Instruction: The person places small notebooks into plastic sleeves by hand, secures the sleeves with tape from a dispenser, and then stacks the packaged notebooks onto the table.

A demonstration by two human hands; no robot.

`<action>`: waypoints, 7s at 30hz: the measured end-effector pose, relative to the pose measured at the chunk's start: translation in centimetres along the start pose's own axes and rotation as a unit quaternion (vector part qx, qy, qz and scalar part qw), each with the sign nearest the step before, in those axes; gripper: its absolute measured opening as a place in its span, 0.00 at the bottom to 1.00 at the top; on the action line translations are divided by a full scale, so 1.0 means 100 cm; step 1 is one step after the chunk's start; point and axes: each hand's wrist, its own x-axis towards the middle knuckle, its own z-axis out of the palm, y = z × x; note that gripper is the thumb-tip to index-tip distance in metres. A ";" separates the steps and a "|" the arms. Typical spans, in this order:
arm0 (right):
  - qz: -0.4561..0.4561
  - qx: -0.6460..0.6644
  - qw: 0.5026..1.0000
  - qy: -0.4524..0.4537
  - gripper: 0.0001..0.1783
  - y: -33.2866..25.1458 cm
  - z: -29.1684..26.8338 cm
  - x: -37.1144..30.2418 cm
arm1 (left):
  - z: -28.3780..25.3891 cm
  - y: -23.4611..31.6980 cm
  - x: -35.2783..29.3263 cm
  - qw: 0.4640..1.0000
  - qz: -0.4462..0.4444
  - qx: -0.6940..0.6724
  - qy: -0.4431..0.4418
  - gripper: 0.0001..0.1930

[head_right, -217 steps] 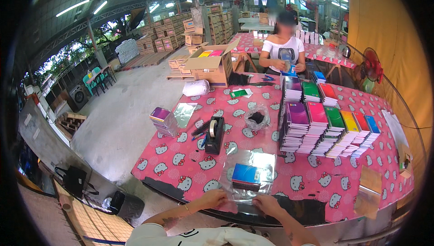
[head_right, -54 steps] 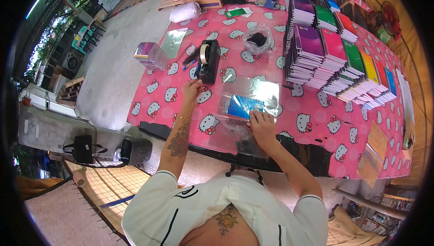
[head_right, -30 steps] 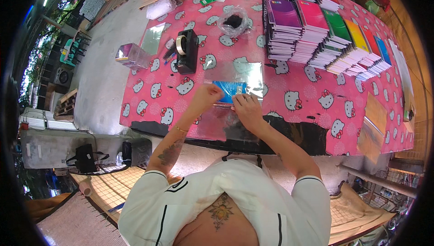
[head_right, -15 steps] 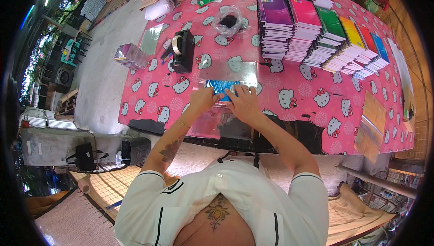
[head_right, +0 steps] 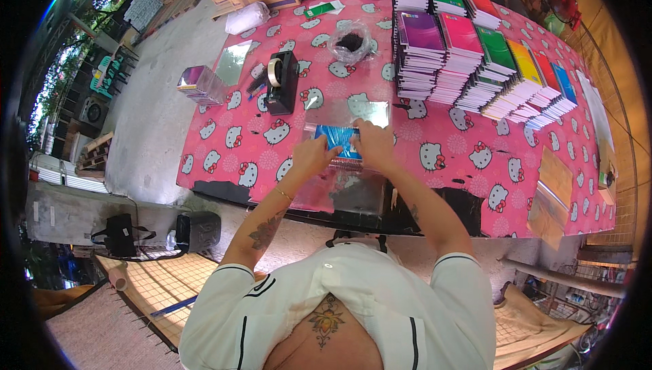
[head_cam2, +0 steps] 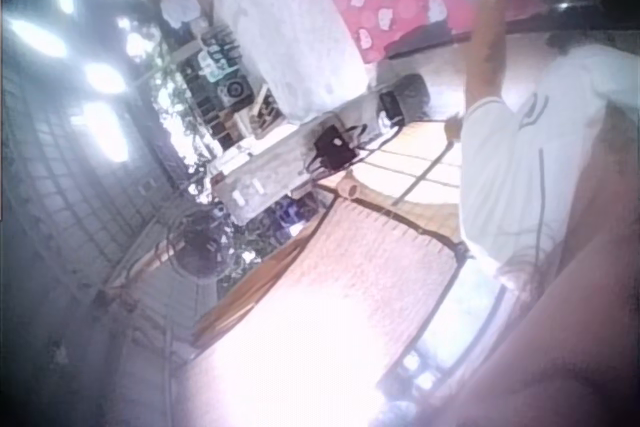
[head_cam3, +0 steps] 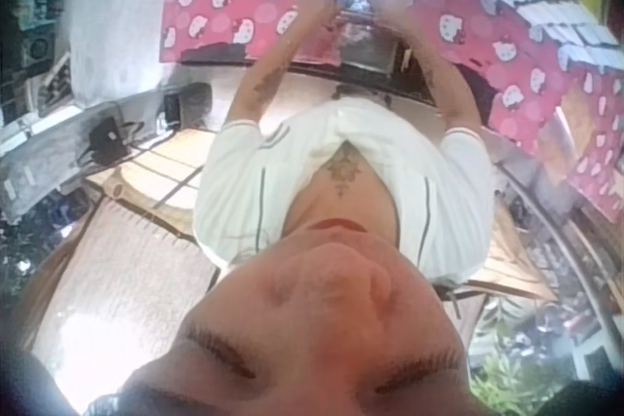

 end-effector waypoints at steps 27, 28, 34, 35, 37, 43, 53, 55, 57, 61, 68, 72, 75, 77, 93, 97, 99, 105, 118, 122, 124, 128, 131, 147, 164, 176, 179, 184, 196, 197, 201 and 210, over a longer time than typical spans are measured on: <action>-0.206 0.085 0.971 0.090 0.12 -0.045 -0.115 -0.020 | -0.057 -0.187 0.098 0.772 -0.286 -0.568 -0.004 0.17; -0.217 0.074 0.967 0.107 0.14 -0.054 -0.114 -0.020 | -0.053 -0.191 0.105 0.758 -0.310 -0.573 0.006 0.13; -0.195 0.001 0.975 0.101 0.19 -0.084 -0.096 -0.013 | -0.002 -0.180 0.073 0.658 -0.268 -0.697 0.099 0.08; -0.191 0.004 0.977 0.098 0.20 -0.086 -0.091 -0.013 | -0.006 -0.180 0.074 0.778 -0.247 -0.561 0.140 0.09; -0.186 -0.013 0.978 0.089 0.20 -0.089 -0.085 -0.012 | -0.021 -0.171 0.072 0.932 -0.184 -0.240 0.200 0.11; -0.143 -0.055 0.985 0.075 0.21 -0.093 -0.085 -0.013 | -0.082 -0.108 0.040 0.949 0.069 -0.303 0.052 0.09; -0.142 -0.059 0.985 0.076 0.26 -0.094 -0.107 -0.016 | -0.105 -0.038 0.053 0.886 0.314 -0.341 -0.034 0.11; -0.039 0.057 0.990 0.123 0.28 -0.050 -0.113 -0.020 | -0.109 -0.033 0.054 0.889 0.323 -0.323 -0.019 0.08; -0.026 0.159 0.980 0.114 0.29 -0.019 -0.096 -0.026 | -0.103 -0.021 0.059 0.898 0.329 -0.293 -0.002 0.11; -0.198 0.137 0.971 0.019 0.28 -0.003 -0.052 -0.029 | -0.081 0.010 0.070 0.898 0.351 -0.262 0.029 0.10; -0.165 0.256 0.952 0.031 0.22 -0.010 -0.039 -0.034 | -0.026 0.014 0.073 0.924 0.218 -0.304 0.077 0.35; -0.007 0.515 0.850 0.109 0.21 0.009 -0.011 -0.013 | -0.024 -0.006 0.074 0.821 0.042 -0.568 -0.047 0.39; 0.073 0.589 0.805 0.004 0.25 0.007 -0.015 0.004 | -0.018 -0.036 0.065 0.766 0.012 -0.611 -0.197 0.36; 0.044 0.580 0.803 -0.130 0.29 0.022 -0.013 0.015 | -0.016 -0.037 0.067 0.773 0.049 -0.581 -0.249 0.34; -0.171 0.184 0.965 0.077 0.16 -0.008 -0.051 -0.014 | -0.069 0.005 0.043 0.928 0.225 -0.285 -0.083 0.14; -0.078 0.229 0.965 0.096 0.22 -0.022 -0.054 -0.018 | -0.064 0.018 0.049 0.957 0.143 -0.248 -0.055 0.14; -0.047 0.244 0.966 0.074 0.25 -0.023 -0.046 -0.018 | -0.061 0.025 0.048 0.974 0.150 -0.167 -0.012 0.16; -0.050 0.263 0.943 0.199 0.28 -0.010 -0.026 -0.014 | -0.054 0.032 0.056 0.981 0.162 -0.082 0.071 0.22; 0.144 0.579 0.799 0.080 0.29 -0.015 -0.004 -0.015 | -0.048 -0.182 0.108 0.728 -0.279 -0.626 0.017 0.13; 0.152 0.564 0.808 0.080 0.28 -0.016 -0.009 -0.017 | -0.015 -0.164 0.088 0.734 -0.190 -0.621 0.201 0.09; 0.143 0.566 0.808 0.075 0.28 -0.015 -0.008 -0.017 | 0.000 -0.160 0.068 0.689 -0.251 -0.653 0.190 0.09; 0.124 0.561 0.814 0.081 0.27 -0.011 -0.006 -0.017 | -0.042 -0.158 0.068 0.960 -0.204 -0.121 0.145 0.09; 0.147 0.596 0.786 0.075 0.27 -0.019 -0.012 -0.020 | -0.093 -0.098 0.085 0.999 0.013 -0.045 0.003 0.09; 0.100 0.604 0.785 0.101 0.33 -0.019 -0.007 -0.023 | 0.034 -0.051 0.143 0.794 0.079 -0.439 -0.414 0.36; 0.091 0.848 0.518 -0.065 0.30 -0.010 0.005 -0.073 | -0.013 -0.014 -0.017 0.854 -0.006 -0.514 -0.086 0.37; -0.029 0.430 0.902 0.037 0.21 0.003 -0.050 -0.029 | -0.058 -0.026 0.024 0.855 0.029 -0.493 0.159 0.16; -0.114 0.185 0.953 0.211 0.15 -0.063 -0.087 -0.034 | -0.047 -0.132 0.070 0.915 -0.106 -0.281 0.268 0.20; -0.135 -0.061 0.986 0.078 0.13 -0.090 -0.077 -0.039 | -0.040 -0.194 0.109 0.789 -0.282 -0.546 0.013 0.17; -0.084 -0.075 0.991 0.070 0.19 -0.107 -0.061 -0.049 | -0.072 -0.154 0.075 0.983 -0.112 -0.029 0.141 0.11; -0.071 -0.080 0.992 0.070 0.20 -0.105 -0.062 -0.051 | -0.087 -0.140 0.073 0.988 -0.102 0.000 0.114 0.11; -0.074 -0.070 0.991 0.091 0.19 -0.106 -0.063 -0.050 | -0.085 -0.091 0.030 0.901 0.124 -0.409 -0.075 0.08; -0.077 -0.022 0.989 0.127 0.23 -0.104 -0.085 -0.056 | -0.104 -0.033 0.034 0.883 0.307 -0.330 -0.132 0.10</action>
